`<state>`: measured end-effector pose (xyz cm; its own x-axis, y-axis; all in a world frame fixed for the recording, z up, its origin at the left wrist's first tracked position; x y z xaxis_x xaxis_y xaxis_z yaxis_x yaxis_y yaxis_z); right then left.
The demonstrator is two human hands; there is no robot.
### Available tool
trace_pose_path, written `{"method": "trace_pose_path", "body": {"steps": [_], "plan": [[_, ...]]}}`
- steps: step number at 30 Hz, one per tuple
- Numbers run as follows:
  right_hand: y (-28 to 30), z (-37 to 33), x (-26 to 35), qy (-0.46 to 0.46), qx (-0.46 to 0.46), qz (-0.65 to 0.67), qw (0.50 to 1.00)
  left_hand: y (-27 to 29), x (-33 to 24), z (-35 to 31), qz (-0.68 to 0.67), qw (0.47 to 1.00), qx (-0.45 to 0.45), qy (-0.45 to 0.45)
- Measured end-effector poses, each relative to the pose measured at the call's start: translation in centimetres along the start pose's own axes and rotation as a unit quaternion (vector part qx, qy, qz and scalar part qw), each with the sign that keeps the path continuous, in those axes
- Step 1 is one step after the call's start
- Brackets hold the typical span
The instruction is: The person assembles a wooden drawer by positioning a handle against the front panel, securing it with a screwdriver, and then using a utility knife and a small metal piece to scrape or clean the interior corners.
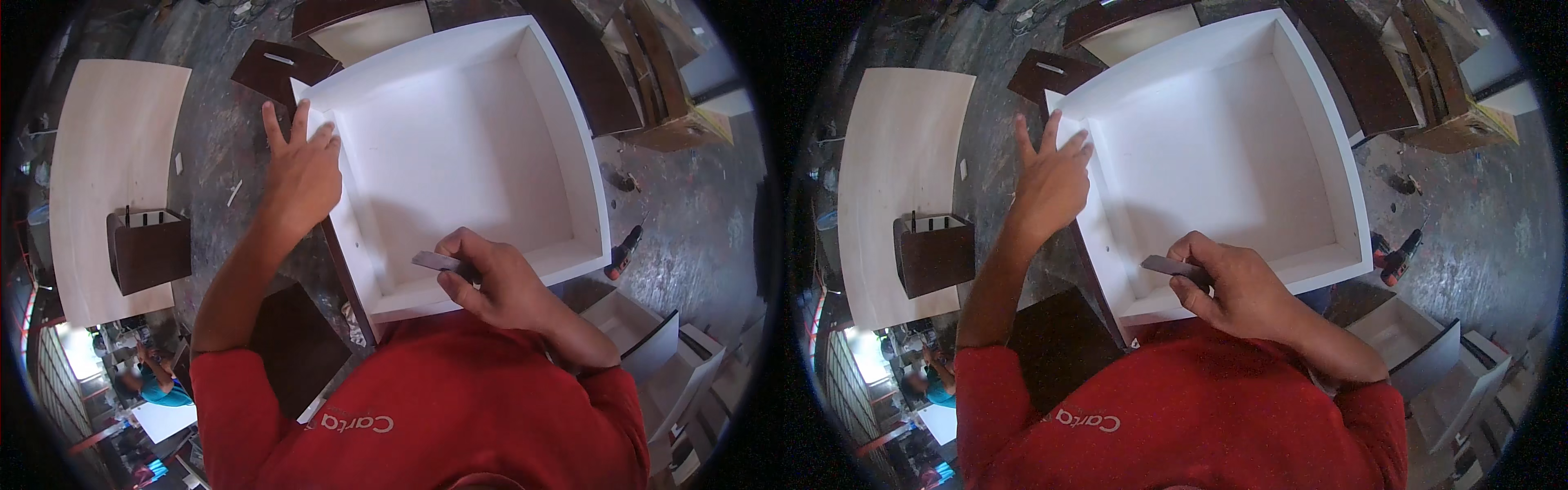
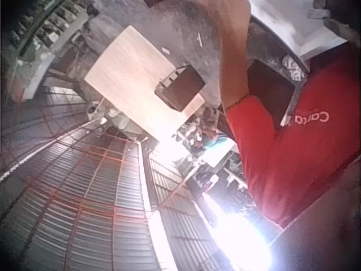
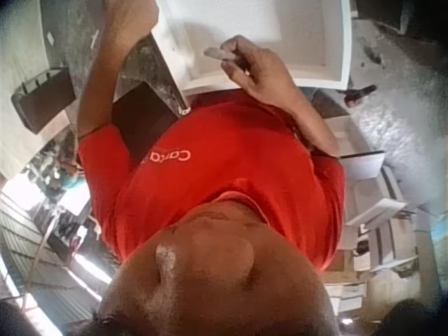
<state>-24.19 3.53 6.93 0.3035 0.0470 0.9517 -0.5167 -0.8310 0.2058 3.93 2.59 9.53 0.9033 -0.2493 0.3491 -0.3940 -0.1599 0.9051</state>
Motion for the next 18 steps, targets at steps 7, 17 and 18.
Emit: {"method": "trace_pose_path", "body": {"steps": [7,17,18], "plan": [[0.3,0.2,-0.5,0.000,0.007,0.011,1.000,-0.4,-4.5,-1.7,-0.027,0.996,0.080,0.025],[-0.6,0.6,-0.4,0.017,0.016,-0.003,1.000,-1.8,-2.9,0.5,-0.006,0.998,0.029,0.053],[-0.6,0.5,-0.3,0.017,0.008,-0.009,1.000,-2.1,-2.5,0.8,0.011,0.999,-0.015,0.047]]}}
Point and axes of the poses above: each hand's wrist, its own z-axis towards the middle knuckle, its own y-axis out of the back of the hand, x = y × z, the point moved 3 cm from there along z, towards the middle knuckle, and after that the axes turned 8 degrees about -y, right-handed, at the moved point
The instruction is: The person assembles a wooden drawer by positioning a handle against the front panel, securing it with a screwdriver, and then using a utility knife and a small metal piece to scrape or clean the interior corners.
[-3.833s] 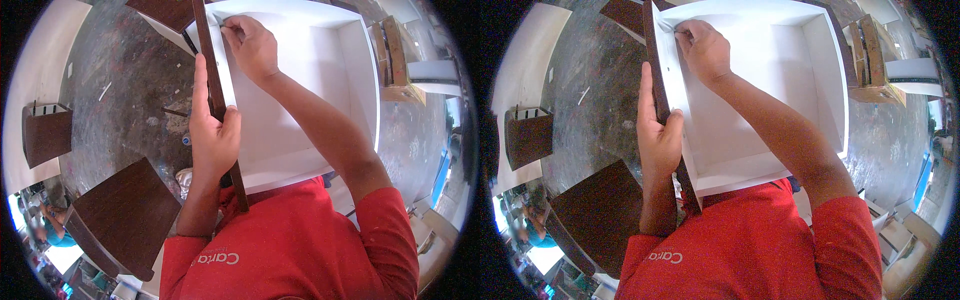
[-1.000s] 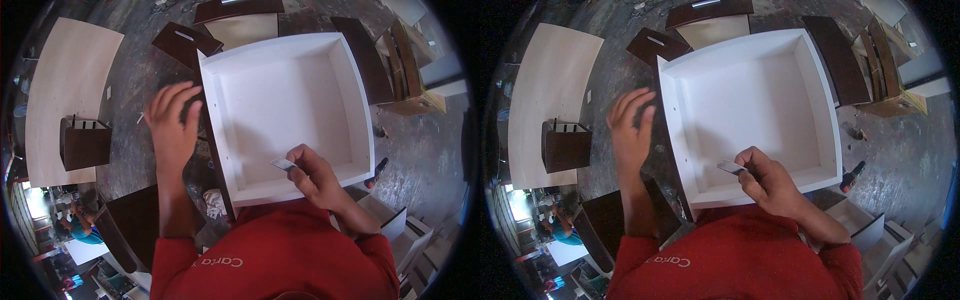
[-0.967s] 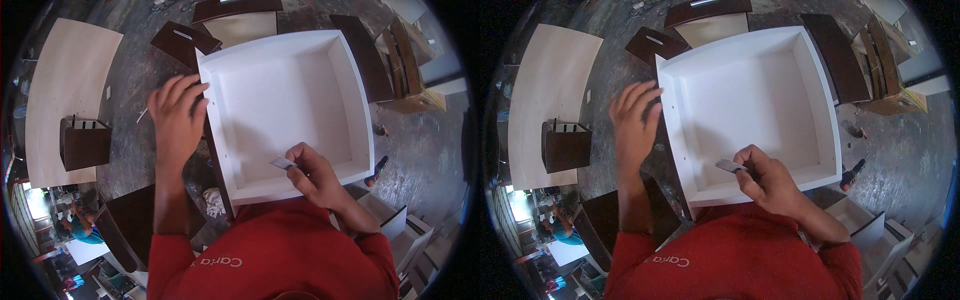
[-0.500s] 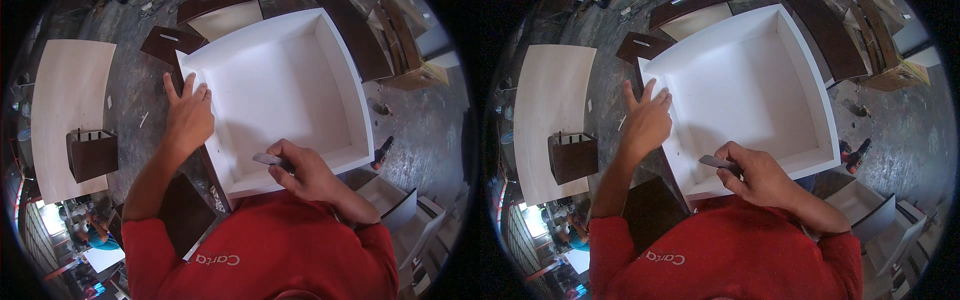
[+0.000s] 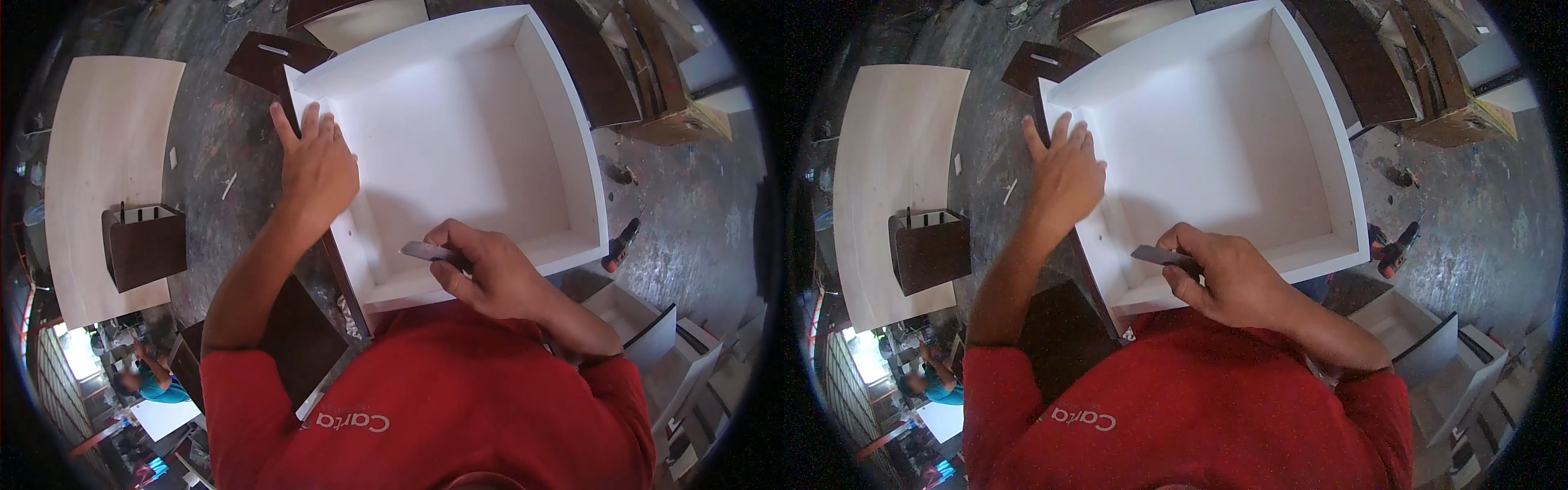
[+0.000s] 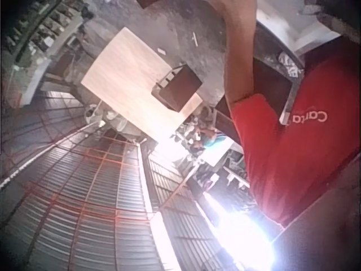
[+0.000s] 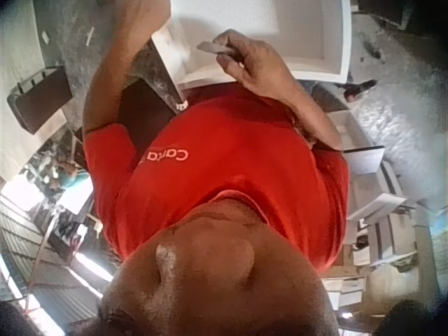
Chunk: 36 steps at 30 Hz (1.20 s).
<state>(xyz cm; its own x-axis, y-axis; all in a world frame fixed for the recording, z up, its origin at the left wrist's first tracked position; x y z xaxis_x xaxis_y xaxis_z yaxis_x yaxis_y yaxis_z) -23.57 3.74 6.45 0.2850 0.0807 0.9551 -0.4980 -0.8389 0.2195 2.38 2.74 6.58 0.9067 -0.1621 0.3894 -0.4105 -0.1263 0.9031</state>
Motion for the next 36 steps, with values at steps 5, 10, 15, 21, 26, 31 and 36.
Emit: {"method": "trace_pose_path", "body": {"steps": [5,10,15,21,26,31,36], "plan": [[0.0,0.0,-0.2,-0.022,-0.008,0.004,1.000,-0.3,0.3,0.5,0.011,0.999,0.031,0.009],[0.4,-0.3,-0.4,-0.056,-0.007,0.018,0.998,0.8,-1.7,-1.6,-0.027,0.997,0.067,0.019],[0.4,-0.4,-0.4,-0.075,-0.001,0.013,0.997,1.2,-2.8,-2.8,-0.038,0.997,0.055,0.031],[-0.2,0.0,-0.1,-0.030,-0.009,-0.005,0.999,-0.7,-1.6,-1.0,-0.007,0.996,0.022,0.083],[-0.2,0.1,-0.4,-0.024,-0.031,-0.001,0.999,-0.8,-1.2,-0.4,-0.023,0.996,0.010,0.082],[0.3,-0.4,-0.9,-0.091,0.003,0.026,0.996,0.4,-1.2,-2.2,-0.083,0.994,0.036,0.057],[-0.4,-0.2,-0.5,-0.023,-0.025,-0.002,0.999,-0.2,-1.5,-2.6,-0.099,0.993,-0.036,0.059]]}}
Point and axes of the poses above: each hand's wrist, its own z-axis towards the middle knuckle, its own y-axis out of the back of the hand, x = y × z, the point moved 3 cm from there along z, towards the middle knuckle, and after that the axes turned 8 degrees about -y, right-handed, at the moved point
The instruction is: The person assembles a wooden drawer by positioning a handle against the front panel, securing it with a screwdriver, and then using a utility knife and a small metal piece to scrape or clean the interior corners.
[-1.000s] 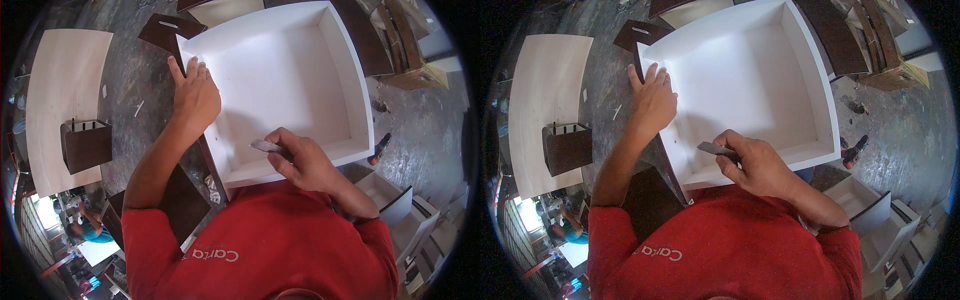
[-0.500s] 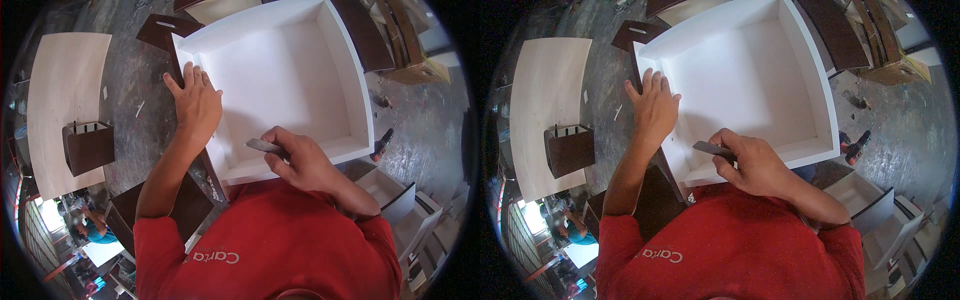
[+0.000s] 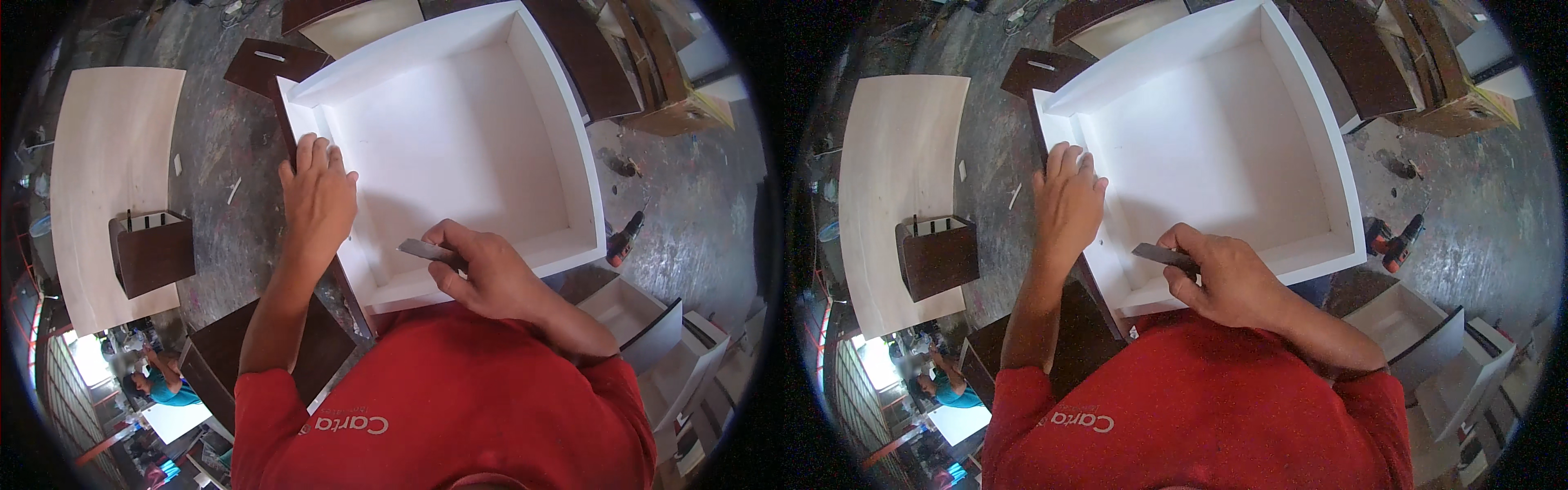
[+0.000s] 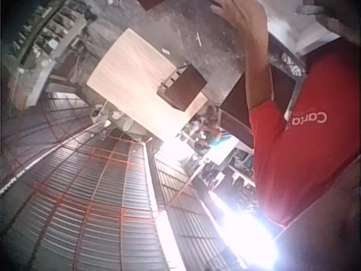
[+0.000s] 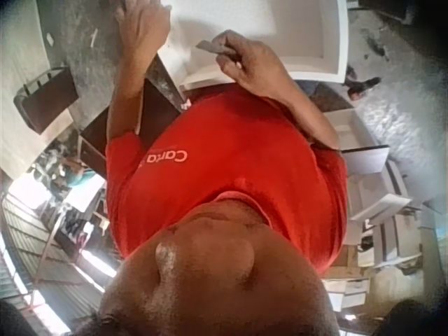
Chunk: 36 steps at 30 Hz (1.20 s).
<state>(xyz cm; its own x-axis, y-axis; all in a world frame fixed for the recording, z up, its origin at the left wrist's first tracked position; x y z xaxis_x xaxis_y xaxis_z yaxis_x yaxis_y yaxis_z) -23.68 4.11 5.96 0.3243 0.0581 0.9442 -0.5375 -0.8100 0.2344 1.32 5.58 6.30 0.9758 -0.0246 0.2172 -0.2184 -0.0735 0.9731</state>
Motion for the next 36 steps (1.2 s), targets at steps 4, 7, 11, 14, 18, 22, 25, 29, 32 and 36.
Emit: {"method": "trace_pose_path", "body": {"steps": [4,7,11,14,18,22,25,29,32,36], "plan": [[-0.4,0.1,-0.1,0.007,0.008,0.006,1.000,-0.8,-0.1,1.3,0.017,1.000,-0.002,0.019],[-0.4,0.2,0.0,0.023,0.005,-0.007,1.000,-1.0,-0.2,1.8,0.054,0.997,-0.024,0.049],[0.3,-0.2,0.0,-0.012,0.010,0.006,1.000,-0.9,-0.4,0.7,0.050,0.998,-0.013,0.045],[0.9,-0.5,-0.5,-0.058,0.020,0.052,0.997,-0.2,-0.6,-0.4,0.023,0.999,-0.014,0.034],[0.9,-0.2,-1.1,-0.048,0.008,0.096,0.994,0.4,-0.7,0.0,-0.038,0.997,-0.015,0.062],[1.8,1.1,2.1,0.016,0.040,0.008,0.999,0.3,-1.2,0.8,-0.021,0.994,-0.040,0.102],[3.2,3.3,5.4,0.056,0.031,-0.072,0.995,0.0,-1.0,0.3,-0.010,0.994,-0.030,0.108],[5.2,8.6,6.6,0.080,-0.019,-0.054,0.995,0.8,-1.7,-0.9,-0.048,0.991,-0.061,0.109],[5.9,13.4,5.8,0.057,0.020,0.002,0.998,0.6,-1.3,-3.1,-0.151,0.978,-0.115,0.083],[4.5,17.3,3.9,0.008,0.088,0.121,0.989,1.1,-1.2,-6.4,-0.357,0.880,-0.293,0.108]]}}
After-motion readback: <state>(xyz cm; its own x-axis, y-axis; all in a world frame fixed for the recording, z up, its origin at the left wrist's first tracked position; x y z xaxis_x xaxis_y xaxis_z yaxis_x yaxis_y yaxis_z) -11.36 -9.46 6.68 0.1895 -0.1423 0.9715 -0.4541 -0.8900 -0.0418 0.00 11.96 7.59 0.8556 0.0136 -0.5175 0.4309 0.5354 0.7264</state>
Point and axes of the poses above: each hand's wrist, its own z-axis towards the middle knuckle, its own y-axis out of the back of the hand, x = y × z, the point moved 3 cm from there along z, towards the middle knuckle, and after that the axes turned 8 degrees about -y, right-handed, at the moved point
